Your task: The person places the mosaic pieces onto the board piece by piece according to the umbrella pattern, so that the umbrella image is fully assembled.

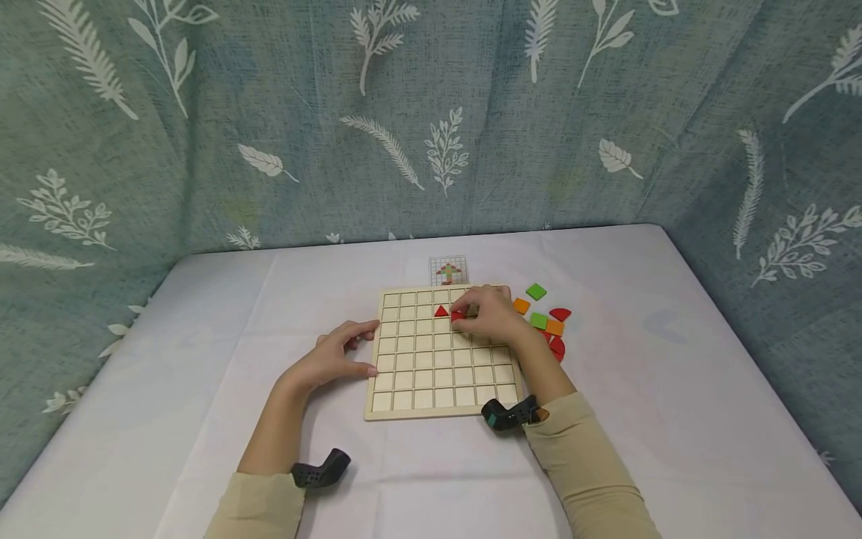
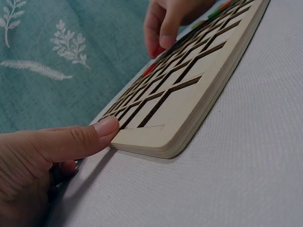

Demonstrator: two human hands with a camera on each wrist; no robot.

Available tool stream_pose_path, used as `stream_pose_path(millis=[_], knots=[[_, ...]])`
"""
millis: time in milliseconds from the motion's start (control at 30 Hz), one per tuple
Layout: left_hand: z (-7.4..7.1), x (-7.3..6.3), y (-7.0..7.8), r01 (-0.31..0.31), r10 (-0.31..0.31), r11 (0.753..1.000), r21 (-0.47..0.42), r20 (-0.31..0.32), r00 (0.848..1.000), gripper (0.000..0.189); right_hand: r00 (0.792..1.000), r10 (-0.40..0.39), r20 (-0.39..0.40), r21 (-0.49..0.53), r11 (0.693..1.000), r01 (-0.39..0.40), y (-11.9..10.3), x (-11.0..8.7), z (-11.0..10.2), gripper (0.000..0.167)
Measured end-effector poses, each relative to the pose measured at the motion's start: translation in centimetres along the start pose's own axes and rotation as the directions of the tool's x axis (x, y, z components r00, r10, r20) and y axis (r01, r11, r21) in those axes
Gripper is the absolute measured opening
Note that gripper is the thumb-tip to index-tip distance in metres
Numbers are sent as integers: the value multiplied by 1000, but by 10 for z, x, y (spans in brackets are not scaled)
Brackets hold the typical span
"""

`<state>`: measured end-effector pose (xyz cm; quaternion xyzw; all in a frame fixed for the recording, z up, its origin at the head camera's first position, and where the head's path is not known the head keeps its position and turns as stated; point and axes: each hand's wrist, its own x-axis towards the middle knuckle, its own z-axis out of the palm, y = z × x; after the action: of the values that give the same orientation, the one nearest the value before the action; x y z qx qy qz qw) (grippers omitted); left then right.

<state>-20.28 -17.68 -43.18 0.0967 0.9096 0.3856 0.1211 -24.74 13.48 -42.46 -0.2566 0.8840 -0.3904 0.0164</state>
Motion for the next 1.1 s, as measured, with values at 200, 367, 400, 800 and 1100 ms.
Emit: stream_pose_path(millis=[200, 367, 400, 800, 1100], knots=[[0, 0, 0, -5, 5, 1000, -6, 0, 1000, 90, 1000, -29, 12, -45, 999, 29, 4, 1, 3, 20], [0, 0, 0, -19, 19, 1000, 1, 0, 1000, 89, 999, -43, 32, -68, 997, 45, 5, 0, 3, 19], [0, 0, 0, -22, 22, 1000, 2, 0, 1000, 89, 998, -45, 35, -71, 996, 47, 6, 0, 3, 19], [1, 0, 1, -4, 4, 1000, -12, 6, 1000, 90, 998, -58, 37, -69, 996, 60, 2, -2, 1, 21], [0, 0, 2, -13, 13, 1000, 0, 2, 1000, 89, 999, -43, 32, -42, 998, 44, 4, -2, 0, 22]])
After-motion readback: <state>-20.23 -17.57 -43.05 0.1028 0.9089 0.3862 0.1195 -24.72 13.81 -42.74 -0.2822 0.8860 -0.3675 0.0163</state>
